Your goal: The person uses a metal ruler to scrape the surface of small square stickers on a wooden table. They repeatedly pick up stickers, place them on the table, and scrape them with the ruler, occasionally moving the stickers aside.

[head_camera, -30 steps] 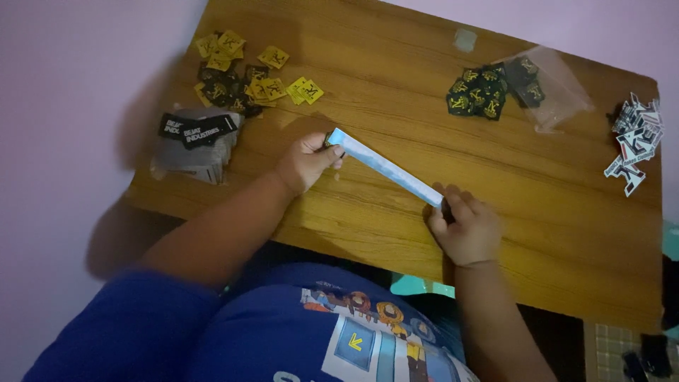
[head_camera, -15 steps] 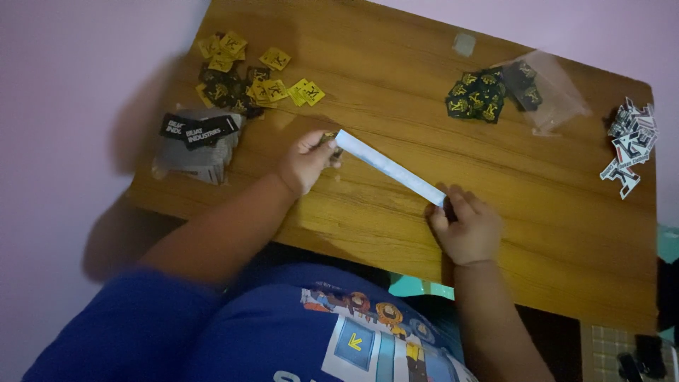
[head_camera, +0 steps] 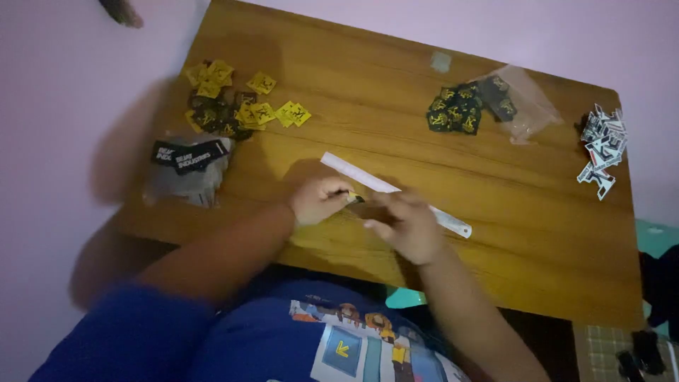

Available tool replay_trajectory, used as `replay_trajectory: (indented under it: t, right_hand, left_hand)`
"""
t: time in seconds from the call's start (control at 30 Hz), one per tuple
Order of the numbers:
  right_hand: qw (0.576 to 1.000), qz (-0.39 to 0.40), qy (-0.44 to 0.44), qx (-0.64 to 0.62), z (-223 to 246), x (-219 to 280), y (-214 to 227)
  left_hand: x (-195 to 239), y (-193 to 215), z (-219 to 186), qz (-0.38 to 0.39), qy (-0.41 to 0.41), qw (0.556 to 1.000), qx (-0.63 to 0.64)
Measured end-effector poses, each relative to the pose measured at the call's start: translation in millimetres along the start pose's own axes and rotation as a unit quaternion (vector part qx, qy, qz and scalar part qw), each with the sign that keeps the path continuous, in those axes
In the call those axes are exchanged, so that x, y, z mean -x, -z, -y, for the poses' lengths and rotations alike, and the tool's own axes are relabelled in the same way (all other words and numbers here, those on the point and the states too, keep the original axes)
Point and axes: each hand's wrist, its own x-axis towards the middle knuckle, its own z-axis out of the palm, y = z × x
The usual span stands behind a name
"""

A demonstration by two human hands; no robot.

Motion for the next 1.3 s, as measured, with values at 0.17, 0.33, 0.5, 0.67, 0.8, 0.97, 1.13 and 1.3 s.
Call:
replay_trajectory:
  t: [0.17,0.33,0.5,0.67,0.8,0.97,1.13,1.3]
  right_hand:
    - [0.978,0.008,-0.134,-0.161,-6.9,-13.3,-46.2]
    - [0.932,-0.003,-0.251,-0.260,-9.5,-44.9,-37.8]
    - [0.896,-0.101,-0.389,-0.190,-85.0,-90.1,17.9]
    - [0.775,-0.245,-0.448,-0.372,-59.0,-116.8,56.7]
    - [0.899,-0.040,-0.437,0.009,-102.3,-91.1,32.1]
    - [0.966,0.164,-0.106,0.171,-33.8,-55.0,35.2]
    - [0.967,0.175,-0.029,0.182,-50.2,-9.2,75.6]
    - [0.972,0.117,-0.162,0.127,-68.1,21.8,107.4]
  left_hand:
    - [-7.2,30.3,-53.6,0.045,-0.110,0.955,-0.271]
    - [-8.9,17.9,-20.7,0.010,-0.090,0.982,-0.166]
    - [-11.3,23.3,-18.4,0.003,-0.041,0.982,-0.183]
    - [-6.6,27.5,-53.4,0.012,0.051,0.999,0.000]
    - [-8.9,29.6,-51.0,0.019,0.067,0.997,0.040]
    - [-10.2,24.5,-35.2,0.004,0.044,0.998,0.041]
    - [-8.4,23.3,-39.3,0.005,0.046,0.999,0.024]
    - [-9.3,15.5,-49.3,0.005,0.025,0.991,-0.129]
